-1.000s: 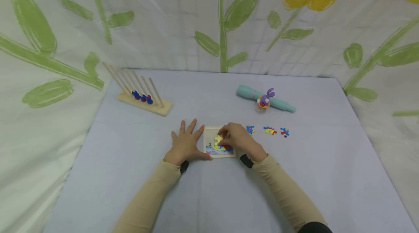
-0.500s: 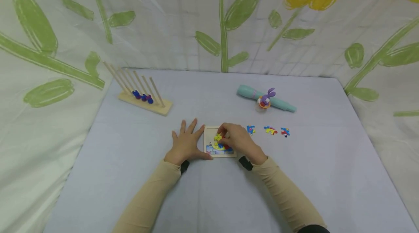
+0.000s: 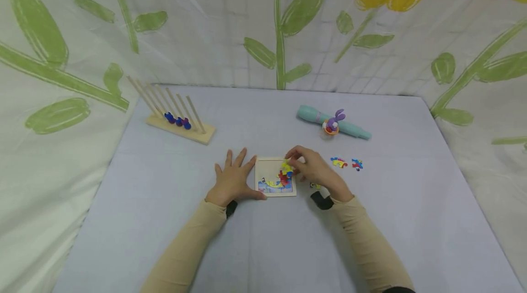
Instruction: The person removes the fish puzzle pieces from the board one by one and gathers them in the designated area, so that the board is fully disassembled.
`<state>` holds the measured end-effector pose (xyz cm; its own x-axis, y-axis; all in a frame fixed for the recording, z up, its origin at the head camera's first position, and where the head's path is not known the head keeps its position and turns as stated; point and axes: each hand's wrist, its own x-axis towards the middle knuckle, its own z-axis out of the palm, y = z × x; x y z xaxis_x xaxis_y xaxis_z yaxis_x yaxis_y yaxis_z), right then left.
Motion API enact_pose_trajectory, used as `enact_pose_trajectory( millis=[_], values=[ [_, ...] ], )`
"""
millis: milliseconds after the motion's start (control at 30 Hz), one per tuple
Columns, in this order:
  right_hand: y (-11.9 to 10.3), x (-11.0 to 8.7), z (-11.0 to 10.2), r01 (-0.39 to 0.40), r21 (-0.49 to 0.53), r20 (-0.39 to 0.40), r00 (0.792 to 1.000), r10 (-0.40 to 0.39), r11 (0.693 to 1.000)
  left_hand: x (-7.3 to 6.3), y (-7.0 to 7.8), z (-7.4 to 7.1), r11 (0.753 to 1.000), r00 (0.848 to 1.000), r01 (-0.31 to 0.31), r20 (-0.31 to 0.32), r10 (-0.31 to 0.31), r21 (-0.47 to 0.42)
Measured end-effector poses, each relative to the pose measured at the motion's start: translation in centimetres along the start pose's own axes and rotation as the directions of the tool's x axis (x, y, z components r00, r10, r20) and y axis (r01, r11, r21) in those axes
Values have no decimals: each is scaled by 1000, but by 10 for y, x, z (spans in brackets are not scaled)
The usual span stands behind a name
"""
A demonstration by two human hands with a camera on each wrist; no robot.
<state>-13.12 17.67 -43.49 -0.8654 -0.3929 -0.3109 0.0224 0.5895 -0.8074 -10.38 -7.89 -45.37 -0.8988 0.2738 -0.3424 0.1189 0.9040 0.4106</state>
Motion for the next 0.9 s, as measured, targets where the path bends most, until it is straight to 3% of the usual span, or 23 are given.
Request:
enact_pose_trajectory(
  millis=[200, 367, 567, 667, 833, 900],
  values=[
    [33, -29, -52, -120, -93, -55, 992, 115, 988, 0, -1, 0, 1000, 1000, 11, 14, -11, 8],
    [56, -52, -70, -249, -91, -52, 968, 246, 964, 0, 0, -1, 1000, 1000, 11, 18, -11, 9],
    [70, -61, -77, -308, -84, -76, 950, 302, 948, 0, 2, -1, 1000, 1000, 3, 15, -4, 12],
    [72, -60, -76, -310, -145, -132, 947, 292, 940, 0, 1, 0, 1000, 1000, 0, 14, -1, 9],
    [60, -58, -67, -382, -318, -276, 913, 301, 867, 1, -1, 0, 1000, 1000, -3, 5, 3, 5],
    [50, -54, -59, -391, -335, -292, 908, 300, 857, 1, -1, 0, 1000, 1000, -5, 2, 5, 5]
  ],
)
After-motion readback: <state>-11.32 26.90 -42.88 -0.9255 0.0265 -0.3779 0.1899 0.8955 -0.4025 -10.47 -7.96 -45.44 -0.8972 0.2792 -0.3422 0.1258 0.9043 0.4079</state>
